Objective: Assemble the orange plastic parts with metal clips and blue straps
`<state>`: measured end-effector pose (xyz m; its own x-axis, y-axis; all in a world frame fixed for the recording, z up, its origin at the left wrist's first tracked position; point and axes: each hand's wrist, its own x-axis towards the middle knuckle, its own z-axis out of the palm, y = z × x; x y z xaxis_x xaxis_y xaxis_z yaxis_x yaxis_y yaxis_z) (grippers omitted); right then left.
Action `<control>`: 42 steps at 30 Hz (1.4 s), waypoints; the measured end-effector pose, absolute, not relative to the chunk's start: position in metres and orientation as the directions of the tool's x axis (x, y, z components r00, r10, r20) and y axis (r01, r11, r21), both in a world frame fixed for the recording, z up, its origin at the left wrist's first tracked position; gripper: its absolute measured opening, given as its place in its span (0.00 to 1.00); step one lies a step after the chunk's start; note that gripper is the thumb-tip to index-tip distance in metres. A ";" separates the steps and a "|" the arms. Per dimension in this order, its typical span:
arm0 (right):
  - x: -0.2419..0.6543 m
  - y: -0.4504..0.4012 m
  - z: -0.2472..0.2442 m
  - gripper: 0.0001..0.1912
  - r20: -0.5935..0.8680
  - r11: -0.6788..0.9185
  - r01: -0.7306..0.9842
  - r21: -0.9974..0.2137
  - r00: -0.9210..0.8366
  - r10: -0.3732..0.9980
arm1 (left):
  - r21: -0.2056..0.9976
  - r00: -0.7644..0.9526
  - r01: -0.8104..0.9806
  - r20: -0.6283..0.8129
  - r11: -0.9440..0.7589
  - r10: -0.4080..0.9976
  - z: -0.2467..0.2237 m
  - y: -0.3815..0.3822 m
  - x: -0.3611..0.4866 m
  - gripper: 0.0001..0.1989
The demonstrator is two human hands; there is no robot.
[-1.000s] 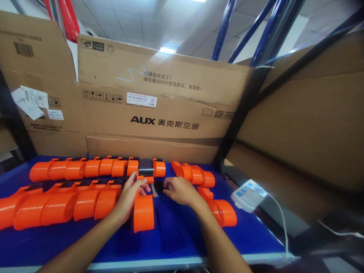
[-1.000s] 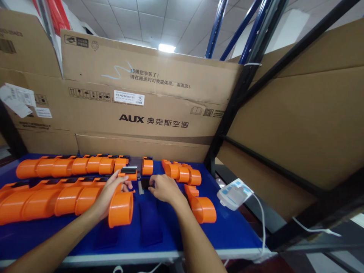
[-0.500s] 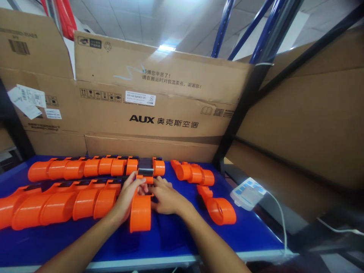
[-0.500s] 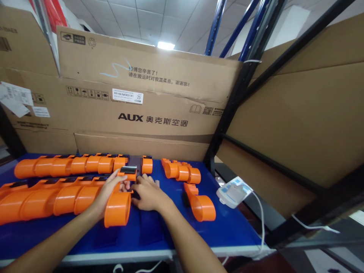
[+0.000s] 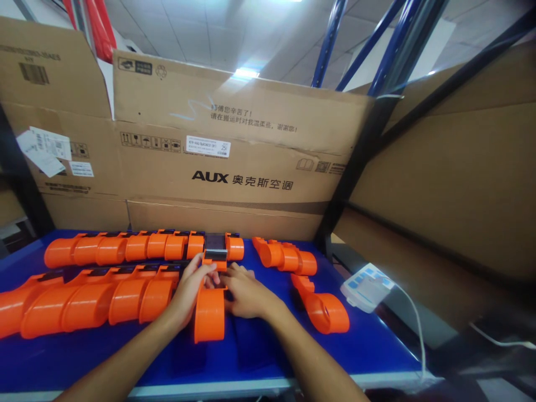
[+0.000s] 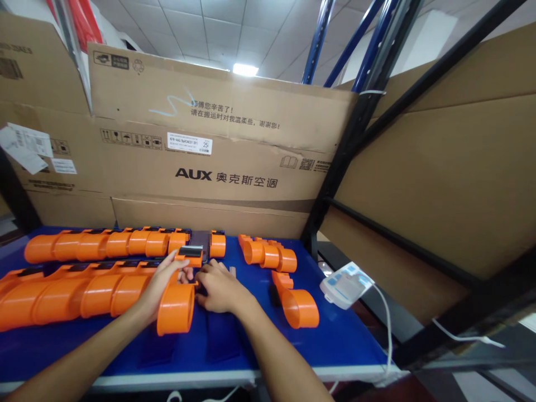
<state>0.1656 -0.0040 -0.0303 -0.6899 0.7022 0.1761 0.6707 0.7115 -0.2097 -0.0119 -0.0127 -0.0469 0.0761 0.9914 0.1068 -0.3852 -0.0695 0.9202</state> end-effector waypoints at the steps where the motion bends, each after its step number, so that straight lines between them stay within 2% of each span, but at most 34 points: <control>1: 0.166 -0.004 -0.030 0.15 0.187 0.716 0.662 -0.223 -0.692 0.697 | 0.920 0.072 -0.385 0.110 -0.074 0.991 -0.046 -0.013 -0.012 0.13; 3: 0.168 -0.002 -0.028 0.12 0.231 0.722 0.635 -0.276 -0.685 0.691 | 0.917 0.064 -0.390 0.114 -0.080 0.991 -0.046 -0.013 -0.011 0.13; 6: 0.173 0.002 -0.023 0.08 0.350 0.694 0.580 -0.426 -0.602 0.718 | 0.914 0.061 -0.396 0.122 -0.088 0.991 -0.046 -0.012 -0.010 0.15; 10: 0.178 0.009 -0.020 0.13 0.512 0.598 0.414 -0.686 -0.309 0.801 | 0.933 0.038 -0.339 0.144 -0.123 0.989 -0.049 -0.010 -0.010 0.16; 12: 0.178 0.011 -0.021 0.18 0.497 0.538 0.265 -0.800 -0.210 0.842 | 0.943 0.033 -0.303 0.153 -0.136 0.988 -0.050 -0.009 -0.010 0.16; 15: 0.176 0.011 -0.022 0.21 0.437 0.464 0.104 -0.880 -0.204 0.876 | 0.953 0.034 -0.270 0.153 -0.138 0.988 -0.051 -0.009 -0.010 0.18; 20: 0.176 0.011 -0.022 0.22 0.480 0.503 0.083 -0.860 -0.202 0.854 | 0.954 0.036 -0.258 0.163 -0.149 0.986 -0.053 -0.007 -0.010 0.18; 25: 0.176 0.013 -0.025 0.23 0.492 0.527 0.143 -0.838 -0.221 0.842 | 0.953 0.034 -0.254 0.181 -0.167 0.983 -0.054 -0.007 -0.010 0.19; 34: 0.166 0.009 -0.034 0.12 0.497 0.524 0.145 -0.839 -0.189 0.847 | 0.948 0.027 -0.273 0.175 -0.161 0.984 -0.054 -0.006 -0.011 0.20; 38: 0.165 0.006 -0.030 0.10 0.551 0.577 0.190 -0.794 -0.175 0.816 | 0.948 0.026 -0.273 0.178 -0.165 0.984 -0.052 -0.007 -0.010 0.20; 42: 0.167 0.004 -0.024 0.08 0.620 0.636 0.329 -0.699 -0.166 0.767 | 0.947 0.041 -0.273 0.189 -0.171 0.981 -0.051 -0.009 -0.010 0.20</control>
<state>0.1667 0.0041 -0.0235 -0.1661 0.7670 0.6198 0.3286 0.6357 -0.6985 -0.0096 -0.0088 -0.0508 0.0412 0.9810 0.1893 -0.2733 -0.1712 0.9466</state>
